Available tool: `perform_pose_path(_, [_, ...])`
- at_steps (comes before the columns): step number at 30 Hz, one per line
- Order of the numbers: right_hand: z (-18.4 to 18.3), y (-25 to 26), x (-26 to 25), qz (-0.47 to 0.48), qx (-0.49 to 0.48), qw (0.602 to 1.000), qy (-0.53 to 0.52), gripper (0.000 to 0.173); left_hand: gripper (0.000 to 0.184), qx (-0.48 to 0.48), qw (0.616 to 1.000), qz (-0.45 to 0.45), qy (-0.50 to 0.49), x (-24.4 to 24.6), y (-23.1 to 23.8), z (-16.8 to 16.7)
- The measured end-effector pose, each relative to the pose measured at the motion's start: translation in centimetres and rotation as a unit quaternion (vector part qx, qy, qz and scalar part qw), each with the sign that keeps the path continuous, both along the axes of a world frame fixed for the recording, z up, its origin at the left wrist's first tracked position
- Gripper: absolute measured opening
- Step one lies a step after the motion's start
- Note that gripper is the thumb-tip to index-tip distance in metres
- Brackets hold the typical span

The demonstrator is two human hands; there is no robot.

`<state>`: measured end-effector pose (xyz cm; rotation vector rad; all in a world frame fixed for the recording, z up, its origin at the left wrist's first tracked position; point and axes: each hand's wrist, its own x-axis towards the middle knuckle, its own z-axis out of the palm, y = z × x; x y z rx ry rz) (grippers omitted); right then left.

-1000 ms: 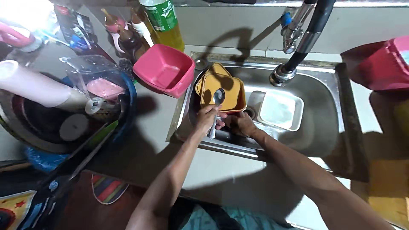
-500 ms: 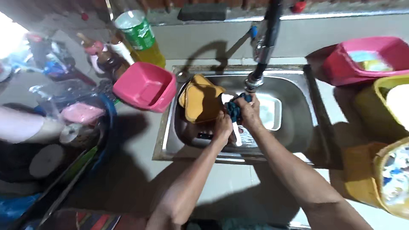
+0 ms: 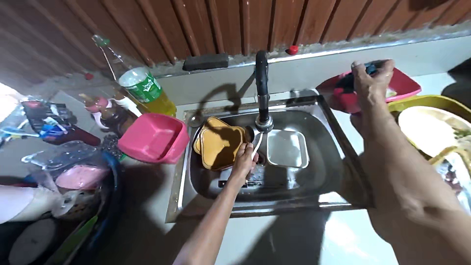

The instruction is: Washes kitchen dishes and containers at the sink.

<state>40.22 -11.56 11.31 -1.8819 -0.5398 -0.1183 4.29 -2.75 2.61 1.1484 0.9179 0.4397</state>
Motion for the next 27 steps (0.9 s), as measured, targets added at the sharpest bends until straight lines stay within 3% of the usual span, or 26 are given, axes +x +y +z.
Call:
perform_pose_path(2, [0.8, -0.8, 0.5, 0.001, -0.107, 0.994, -0.016, 0.079, 0.029, 0.021, 1.000, 0.004, 0.003, -0.4, 0.4, -0.2])
perform_pose_path(4, [1.5, -0.3, -1.0, 0.033, -0.141, 0.988, -0.057, 0.073, 0.028, 0.021, 1.000, 0.009, 0.013, -0.5, 0.5, 0.0])
perform_pose_path(7, [1.6, 3.1, -5.9, 0.190, -0.105, 0.970, -0.105, 0.053, 0.022, 0.009, 1.000, 0.019, 0.014, 0.1, 0.4, 0.1])
perform_pose_path(10, [1.5, 7.1, -11.2, 0.331, -0.195, 0.902, -0.197, 0.061, 0.022, 0.021, 0.999, 0.002, 0.050, 0.5, 0.2, 0.4])
perform_pose_path(12, [0.9, 9.3, -13.8, 0.311, -0.257, 0.869, -0.285, 0.053, 0.024, 0.036, 0.996, -0.014, 0.079, 0.4, 0.1, 0.7])
perform_pose_path(15, [1.4, 10.4, -16.3, 0.275, -0.324, 0.864, -0.270, 0.037, 0.025, 0.058, 0.993, -0.023, 0.103, 0.0, 0.1, 0.7])
perform_pose_path(20, [3.0, 10.1, -17.5, 0.285, -0.406, 0.829, -0.259, 0.035, 0.032, 0.049, 0.987, -0.043, 0.147, 0.6, 0.1, 0.4])
perform_pose_path(23, [3.0, 10.2, -17.8, 0.288, -0.408, 0.802, -0.329, 0.029, 0.032, 0.051, 0.986, -0.058, 0.150, 1.6, 0.0, -0.1])
perform_pose_path(25, [2.5, 10.3, -17.4, 0.292, -0.382, 0.807, -0.343, 0.031, 0.031, 0.050, 0.987, -0.061, 0.139, 2.1, -0.2, -0.2])
perform_pose_path(27, [1.4, 9.6, -16.3, 0.325, -0.308, 0.849, -0.282, 0.034, 0.030, 0.044, 0.990, -0.051, 0.126, 2.4, -0.2, -0.1])
